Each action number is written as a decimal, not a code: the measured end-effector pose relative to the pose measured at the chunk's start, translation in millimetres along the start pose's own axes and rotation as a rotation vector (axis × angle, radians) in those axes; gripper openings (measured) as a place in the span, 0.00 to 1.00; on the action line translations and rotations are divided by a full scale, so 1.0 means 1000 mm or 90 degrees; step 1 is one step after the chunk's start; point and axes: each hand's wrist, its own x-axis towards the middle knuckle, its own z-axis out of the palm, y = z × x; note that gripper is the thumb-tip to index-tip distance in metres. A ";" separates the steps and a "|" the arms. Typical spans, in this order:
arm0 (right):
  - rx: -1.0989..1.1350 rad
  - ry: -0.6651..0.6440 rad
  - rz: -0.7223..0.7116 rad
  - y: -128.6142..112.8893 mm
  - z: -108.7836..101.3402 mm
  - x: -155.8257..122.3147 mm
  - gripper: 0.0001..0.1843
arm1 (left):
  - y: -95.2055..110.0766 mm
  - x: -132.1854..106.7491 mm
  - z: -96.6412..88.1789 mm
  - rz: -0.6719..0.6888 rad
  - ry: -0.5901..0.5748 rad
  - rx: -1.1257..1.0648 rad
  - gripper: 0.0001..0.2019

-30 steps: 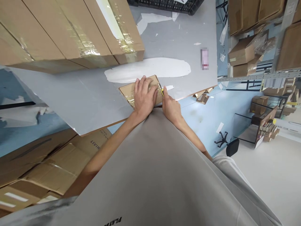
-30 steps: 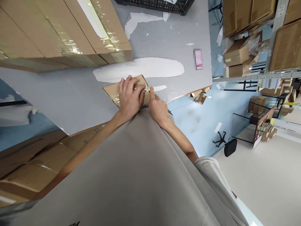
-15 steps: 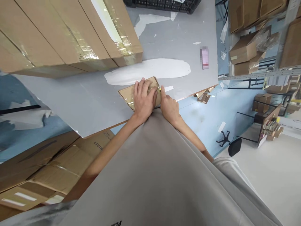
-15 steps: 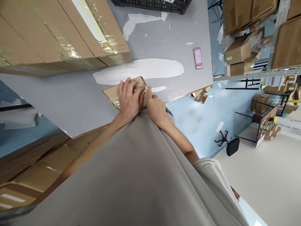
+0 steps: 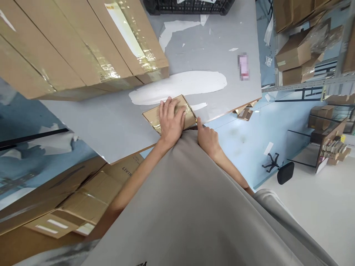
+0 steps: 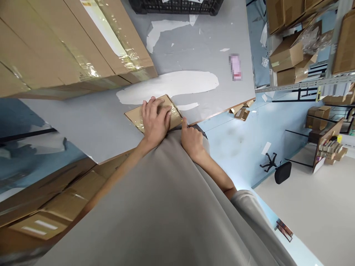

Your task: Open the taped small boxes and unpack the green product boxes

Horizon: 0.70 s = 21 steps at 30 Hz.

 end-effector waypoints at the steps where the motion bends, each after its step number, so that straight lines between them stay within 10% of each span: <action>1: 0.003 -0.010 0.003 0.003 0.002 -0.001 0.46 | -0.001 0.000 -0.001 0.003 0.000 0.007 0.20; 10: 0.139 0.110 -0.078 0.043 -0.008 -0.006 0.36 | -0.010 -0.011 -0.006 0.014 0.053 0.064 0.20; 21: 0.380 0.068 -0.209 0.058 0.008 0.216 0.15 | -0.033 -0.065 -0.050 -0.284 0.326 0.159 0.52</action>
